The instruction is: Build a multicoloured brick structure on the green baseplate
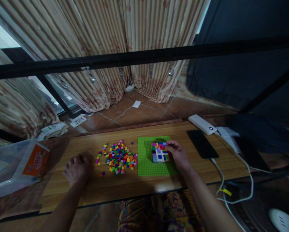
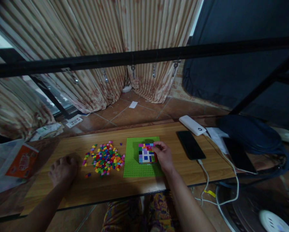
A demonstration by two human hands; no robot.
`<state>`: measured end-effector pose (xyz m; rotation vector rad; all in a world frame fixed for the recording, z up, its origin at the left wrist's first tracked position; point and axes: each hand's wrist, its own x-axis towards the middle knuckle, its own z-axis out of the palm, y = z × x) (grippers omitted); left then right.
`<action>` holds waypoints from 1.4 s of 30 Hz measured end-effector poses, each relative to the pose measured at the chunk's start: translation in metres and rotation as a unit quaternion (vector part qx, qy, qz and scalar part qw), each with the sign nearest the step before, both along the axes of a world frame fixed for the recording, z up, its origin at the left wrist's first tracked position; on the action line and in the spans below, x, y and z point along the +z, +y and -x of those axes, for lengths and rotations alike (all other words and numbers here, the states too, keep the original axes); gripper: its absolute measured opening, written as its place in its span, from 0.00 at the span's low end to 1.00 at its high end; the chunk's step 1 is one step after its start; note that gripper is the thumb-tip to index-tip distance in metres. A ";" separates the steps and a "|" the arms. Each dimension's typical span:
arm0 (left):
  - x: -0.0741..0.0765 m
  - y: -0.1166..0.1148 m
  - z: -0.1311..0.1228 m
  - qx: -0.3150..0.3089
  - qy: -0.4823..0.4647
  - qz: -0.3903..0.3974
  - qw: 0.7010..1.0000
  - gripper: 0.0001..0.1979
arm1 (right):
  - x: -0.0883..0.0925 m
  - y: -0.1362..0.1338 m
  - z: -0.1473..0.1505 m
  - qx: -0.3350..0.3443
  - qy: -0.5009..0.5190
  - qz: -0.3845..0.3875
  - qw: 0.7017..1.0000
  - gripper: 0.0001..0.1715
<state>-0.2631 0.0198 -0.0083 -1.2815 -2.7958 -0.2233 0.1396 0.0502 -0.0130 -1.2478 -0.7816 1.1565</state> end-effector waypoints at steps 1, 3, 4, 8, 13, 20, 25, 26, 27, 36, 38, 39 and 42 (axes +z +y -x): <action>0.000 0.000 0.000 0.000 0.002 0.000 1.000 0.24 | 0.000 0.000 0.001 -0.003 0.001 -0.006 1.000 0.20; 0.001 0.000 -0.001 -0.002 0.003 0.001 1.000 0.25 | -0.001 -0.001 0.002 -0.007 -0.001 -0.012 1.000 0.19; 0.001 0.000 -0.001 -0.003 0.004 0.002 1.000 0.25 | -0.002 -0.001 0.002 -0.010 -0.002 -0.015 1.000 0.18; 0.000 0.000 0.001 -0.003 0.004 0.006 1.000 0.25 | -0.008 -0.004 0.001 -0.021 -0.008 -0.035 0.999 0.19; -0.002 0.000 0.003 -0.004 0.000 0.010 1.000 0.26 | -0.018 -0.012 -0.002 0.003 -0.035 -0.049 0.998 0.23; 0.002 0.001 0.000 -0.002 -0.015 0.005 1.000 0.28 | -0.020 -0.008 -0.008 0.007 -0.227 -0.132 0.965 0.13; 0.005 -0.001 -0.001 -0.014 -0.016 0.002 1.000 0.27 | -0.010 -0.002 -0.012 0.053 -0.320 -0.148 0.934 0.13; 0.004 -0.001 -0.001 -0.014 -0.016 0.003 1.000 0.27 | -0.009 -0.002 -0.013 0.062 -0.333 -0.151 0.929 0.13; 0.004 -0.001 -0.001 -0.012 -0.015 0.003 1.000 0.27 | -0.007 -0.001 -0.013 0.069 -0.344 -0.153 0.924 0.13; 0.000 -0.001 0.001 -0.013 -0.008 -0.001 1.000 0.26 | -0.002 -0.007 -0.017 0.057 -0.376 -0.146 0.913 0.14; 0.000 -0.001 0.000 -0.012 -0.012 -0.005 1.000 0.26 | -0.001 -0.012 -0.017 0.035 -0.392 -0.142 0.908 0.14; 0.001 -0.002 -0.001 -0.012 -0.013 -0.008 1.000 0.26 | 0.001 -0.015 -0.016 0.023 -0.403 -0.138 0.904 0.14; 0.002 -0.002 -0.002 -0.015 -0.017 -0.013 1.000 0.26 | 0.006 -0.021 -0.012 -0.005 -0.435 -0.126 0.891 0.13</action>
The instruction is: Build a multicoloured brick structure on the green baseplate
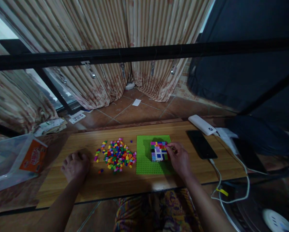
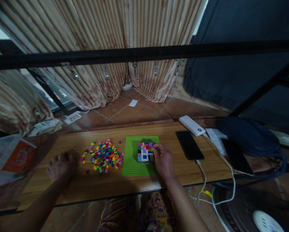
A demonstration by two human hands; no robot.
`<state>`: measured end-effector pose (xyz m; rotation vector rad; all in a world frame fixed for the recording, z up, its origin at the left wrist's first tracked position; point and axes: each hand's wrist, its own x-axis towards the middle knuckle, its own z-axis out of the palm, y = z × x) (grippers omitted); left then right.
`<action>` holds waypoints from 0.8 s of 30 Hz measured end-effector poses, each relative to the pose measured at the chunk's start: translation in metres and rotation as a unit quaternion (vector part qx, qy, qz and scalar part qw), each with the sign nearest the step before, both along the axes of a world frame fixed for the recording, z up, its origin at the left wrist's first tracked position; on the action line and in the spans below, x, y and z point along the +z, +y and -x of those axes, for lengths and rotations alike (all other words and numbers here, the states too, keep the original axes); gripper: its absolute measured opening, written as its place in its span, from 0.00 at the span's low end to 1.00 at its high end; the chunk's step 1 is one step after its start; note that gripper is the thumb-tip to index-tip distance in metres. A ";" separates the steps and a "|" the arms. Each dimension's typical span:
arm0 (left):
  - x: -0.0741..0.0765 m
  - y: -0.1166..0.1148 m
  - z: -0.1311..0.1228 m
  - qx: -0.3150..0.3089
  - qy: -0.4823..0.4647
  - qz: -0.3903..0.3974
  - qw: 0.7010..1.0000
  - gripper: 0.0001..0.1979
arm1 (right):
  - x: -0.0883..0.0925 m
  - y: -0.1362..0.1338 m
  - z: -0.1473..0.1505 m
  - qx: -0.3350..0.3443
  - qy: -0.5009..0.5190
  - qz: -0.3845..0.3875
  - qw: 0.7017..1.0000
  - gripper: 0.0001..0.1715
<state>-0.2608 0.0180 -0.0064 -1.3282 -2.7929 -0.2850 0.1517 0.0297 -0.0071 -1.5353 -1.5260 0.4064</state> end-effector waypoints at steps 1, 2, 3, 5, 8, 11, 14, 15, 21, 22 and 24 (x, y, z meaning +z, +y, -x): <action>0.000 0.000 0.000 -0.001 -0.001 -0.001 1.000 0.26 | 0.002 -0.002 0.002 -0.005 -0.007 -0.001 1.000 0.13; 0.000 0.000 0.000 0.000 -0.002 -0.001 1.000 0.26 | 0.003 -0.003 0.003 -0.009 -0.013 -0.003 1.000 0.12; 0.000 0.000 0.000 0.002 -0.002 0.000 1.000 0.26 | 0.005 -0.004 0.005 -0.012 -0.015 -0.005 1.000 0.12; -0.001 0.001 0.001 0.007 0.000 0.003 1.000 0.26 | 0.007 -0.007 0.009 -0.013 -0.013 -0.011 1.000 0.12; -0.002 0.001 0.002 0.003 0.005 -0.001 1.000 0.25 | 0.008 -0.011 0.017 0.024 0.002 -0.017 1.000 0.11; -0.003 0.000 0.001 0.001 0.009 -0.009 1.000 0.24 | 0.007 -0.011 0.026 0.079 0.003 -0.028 0.996 0.11; -0.002 0.000 -0.001 0.009 0.010 -0.010 1.000 0.25 | 0.005 -0.007 0.034 0.116 -0.022 -0.045 0.992 0.11; -0.002 0.000 -0.001 0.010 0.010 -0.010 1.000 0.25 | 0.004 -0.005 0.036 0.125 -0.034 -0.050 0.990 0.11; 0.001 0.000 -0.004 0.014 0.009 -0.003 1.000 0.25 | -0.005 0.001 0.035 0.097 -0.091 -0.083 0.988 0.12; 0.001 0.000 -0.004 0.015 0.008 -0.002 1.000 0.25 | -0.006 0.001 0.035 0.091 -0.096 -0.086 0.987 0.12; -0.001 0.000 -0.003 0.017 0.009 -0.002 1.000 0.25 | -0.007 0.001 0.034 0.092 -0.101 -0.093 0.986 0.11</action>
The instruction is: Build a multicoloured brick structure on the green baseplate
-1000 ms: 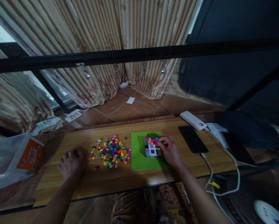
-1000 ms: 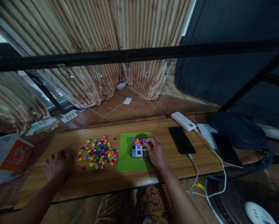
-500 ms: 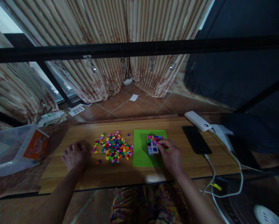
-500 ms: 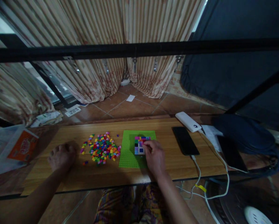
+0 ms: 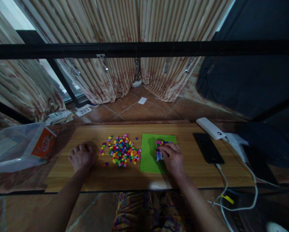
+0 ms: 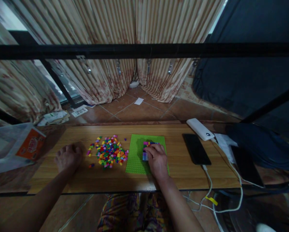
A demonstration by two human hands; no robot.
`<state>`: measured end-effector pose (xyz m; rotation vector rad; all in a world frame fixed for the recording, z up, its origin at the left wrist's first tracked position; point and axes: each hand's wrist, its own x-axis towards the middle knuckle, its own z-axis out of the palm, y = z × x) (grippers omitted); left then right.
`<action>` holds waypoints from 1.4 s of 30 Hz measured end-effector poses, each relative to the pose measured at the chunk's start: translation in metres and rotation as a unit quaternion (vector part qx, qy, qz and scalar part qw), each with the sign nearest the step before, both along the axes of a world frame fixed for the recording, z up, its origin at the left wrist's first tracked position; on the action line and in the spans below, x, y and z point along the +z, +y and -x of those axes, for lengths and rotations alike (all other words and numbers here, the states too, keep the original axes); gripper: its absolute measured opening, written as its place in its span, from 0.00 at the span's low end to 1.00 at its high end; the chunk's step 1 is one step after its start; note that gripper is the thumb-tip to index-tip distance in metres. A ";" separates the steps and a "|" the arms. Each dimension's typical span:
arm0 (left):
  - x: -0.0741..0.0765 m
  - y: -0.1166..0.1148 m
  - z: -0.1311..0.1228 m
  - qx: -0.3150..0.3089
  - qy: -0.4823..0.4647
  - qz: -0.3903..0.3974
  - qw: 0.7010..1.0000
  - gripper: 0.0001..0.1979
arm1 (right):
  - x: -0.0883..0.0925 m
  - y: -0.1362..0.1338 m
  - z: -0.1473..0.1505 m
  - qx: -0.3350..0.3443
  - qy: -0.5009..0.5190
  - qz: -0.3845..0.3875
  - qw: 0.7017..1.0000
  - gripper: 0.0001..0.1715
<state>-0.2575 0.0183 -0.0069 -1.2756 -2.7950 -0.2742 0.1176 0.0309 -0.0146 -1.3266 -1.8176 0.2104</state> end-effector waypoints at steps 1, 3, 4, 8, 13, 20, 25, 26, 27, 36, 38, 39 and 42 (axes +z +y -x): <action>-0.001 0.000 0.001 0.000 0.001 -0.001 1.000 0.25 | 0.000 0.000 0.000 0.004 -0.002 -0.003 1.000 0.12; -0.005 0.000 0.002 0.000 0.005 -0.007 1.000 0.25 | -0.001 -0.001 0.000 0.009 -0.006 -0.011 1.000 0.12; -0.006 0.000 0.003 -0.002 0.008 -0.009 1.000 0.25 | -0.001 -0.002 0.001 0.010 -0.008 -0.016 1.000 0.12; -0.011 -0.001 0.005 -0.007 0.019 -0.017 1.000 0.24 | -0.002 -0.005 0.000 0.014 -0.022 -0.032 0.999 0.13; -0.012 -0.001 0.004 -0.006 0.013 -0.022 1.000 0.23 | -0.006 -0.009 -0.002 0.023 -0.041 -0.027 0.999 0.16; -0.017 -0.002 0.004 -0.009 0.011 -0.038 0.999 0.23 | -0.009 -0.011 -0.002 0.026 -0.050 -0.036 0.998 0.17; -0.015 -0.003 0.003 -0.013 0.003 -0.040 0.999 0.23 | -0.006 -0.015 -0.004 0.022 -0.065 -0.033 0.997 0.17; -0.015 -0.004 0.003 -0.013 0.004 -0.040 0.999 0.22 | -0.005 -0.018 -0.002 0.016 -0.064 -0.037 0.997 0.17; -0.014 -0.004 0.002 -0.014 0.005 -0.039 0.999 0.22 | -0.004 -0.021 0.001 0.007 -0.061 -0.043 0.997 0.17; -0.012 -0.004 0.002 -0.015 -0.007 -0.041 0.999 0.21 | -0.012 -0.047 0.069 0.096 -0.045 0.054 0.993 0.15; -0.014 -0.004 0.002 -0.018 -0.004 -0.048 0.999 0.21 | -0.016 -0.044 0.076 0.095 -0.047 0.068 0.992 0.15; -0.014 -0.004 0.002 -0.018 -0.002 -0.052 0.998 0.21 | -0.018 -0.042 0.077 0.098 -0.049 0.073 0.991 0.15; -0.017 -0.004 0.003 -0.018 0.010 -0.056 0.998 0.20 | -0.019 -0.036 0.078 0.110 -0.063 0.083 0.988 0.15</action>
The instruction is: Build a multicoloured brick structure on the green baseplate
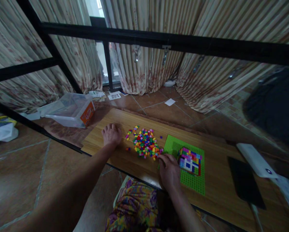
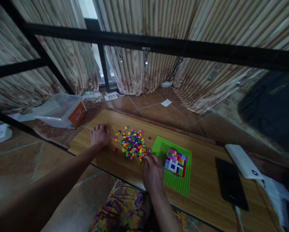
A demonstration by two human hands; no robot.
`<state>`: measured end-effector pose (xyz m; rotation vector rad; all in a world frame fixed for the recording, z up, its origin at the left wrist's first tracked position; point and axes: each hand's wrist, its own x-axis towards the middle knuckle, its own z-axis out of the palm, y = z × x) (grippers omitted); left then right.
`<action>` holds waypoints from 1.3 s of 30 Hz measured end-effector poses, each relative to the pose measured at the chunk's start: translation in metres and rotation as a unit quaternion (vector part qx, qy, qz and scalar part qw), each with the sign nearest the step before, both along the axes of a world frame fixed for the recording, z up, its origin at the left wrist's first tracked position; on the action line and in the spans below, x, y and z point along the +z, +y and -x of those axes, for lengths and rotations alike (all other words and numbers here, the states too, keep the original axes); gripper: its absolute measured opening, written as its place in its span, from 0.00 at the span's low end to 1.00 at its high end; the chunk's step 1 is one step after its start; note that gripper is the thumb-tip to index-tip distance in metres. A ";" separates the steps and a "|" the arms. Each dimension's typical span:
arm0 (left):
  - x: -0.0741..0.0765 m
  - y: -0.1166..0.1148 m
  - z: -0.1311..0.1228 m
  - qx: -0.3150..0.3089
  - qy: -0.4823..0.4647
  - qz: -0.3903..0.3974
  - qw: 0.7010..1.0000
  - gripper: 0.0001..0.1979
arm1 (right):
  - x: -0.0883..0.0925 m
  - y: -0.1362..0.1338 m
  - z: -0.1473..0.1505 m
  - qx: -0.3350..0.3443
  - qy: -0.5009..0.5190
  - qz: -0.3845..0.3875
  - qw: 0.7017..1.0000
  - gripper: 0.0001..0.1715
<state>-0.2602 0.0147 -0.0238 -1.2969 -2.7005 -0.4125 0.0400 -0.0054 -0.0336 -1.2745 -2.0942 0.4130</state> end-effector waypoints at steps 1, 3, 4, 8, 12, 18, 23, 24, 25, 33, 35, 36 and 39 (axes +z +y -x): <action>-0.001 0.000 0.000 0.002 0.004 0.000 1.000 0.20 | 0.001 0.001 0.000 0.004 -0.007 0.001 1.000 0.14; -0.002 0.000 0.001 0.002 0.011 -0.002 1.000 0.20 | 0.002 0.003 0.001 0.008 -0.022 0.001 1.000 0.13; -0.002 0.000 0.001 0.002 0.014 -0.004 1.000 0.19 | 0.003 0.003 0.002 0.009 -0.029 0.001 1.000 0.13; -0.004 0.000 0.001 0.001 0.016 -0.011 1.000 0.20 | 0.005 0.006 0.005 0.022 -0.049 0.009 0.999 0.11; -0.003 0.000 0.001 0.002 0.010 -0.010 1.000 0.20 | 0.004 0.008 0.007 0.039 -0.059 0.014 0.997 0.10; -0.002 0.000 0.000 0.003 0.004 -0.003 1.000 0.20 | 0.000 0.006 0.006 0.036 -0.054 0.001 0.998 0.12; -0.002 0.000 0.001 0.002 0.006 -0.006 1.000 0.19 | -0.001 0.004 0.004 0.015 -0.035 -0.009 0.999 0.16; -0.002 0.000 0.001 0.002 0.007 -0.006 1.000 0.19 | 0.000 0.004 0.003 0.010 -0.025 -0.008 1.000 0.16; -0.003 0.000 0.001 0.003 0.008 -0.005 1.000 0.19 | 0.000 0.004 0.003 0.007 -0.013 -0.005 1.000 0.16; -0.003 0.000 0.001 0.002 0.010 -0.006 1.000 0.19 | 0.002 0.004 0.003 -0.008 0.073 0.027 0.997 0.14; -0.003 0.000 0.001 0.003 0.010 -0.004 1.000 0.19 | 0.001 0.004 0.003 -0.010 0.081 0.029 0.996 0.14; -0.003 0.000 0.001 0.003 0.009 -0.003 1.000 0.19 | 0.001 0.004 0.003 -0.013 0.083 0.029 0.996 0.14; -0.003 0.000 0.001 0.002 0.009 -0.007 1.000 0.20 | 0.002 0.003 0.004 -0.018 0.082 0.027 0.996 0.14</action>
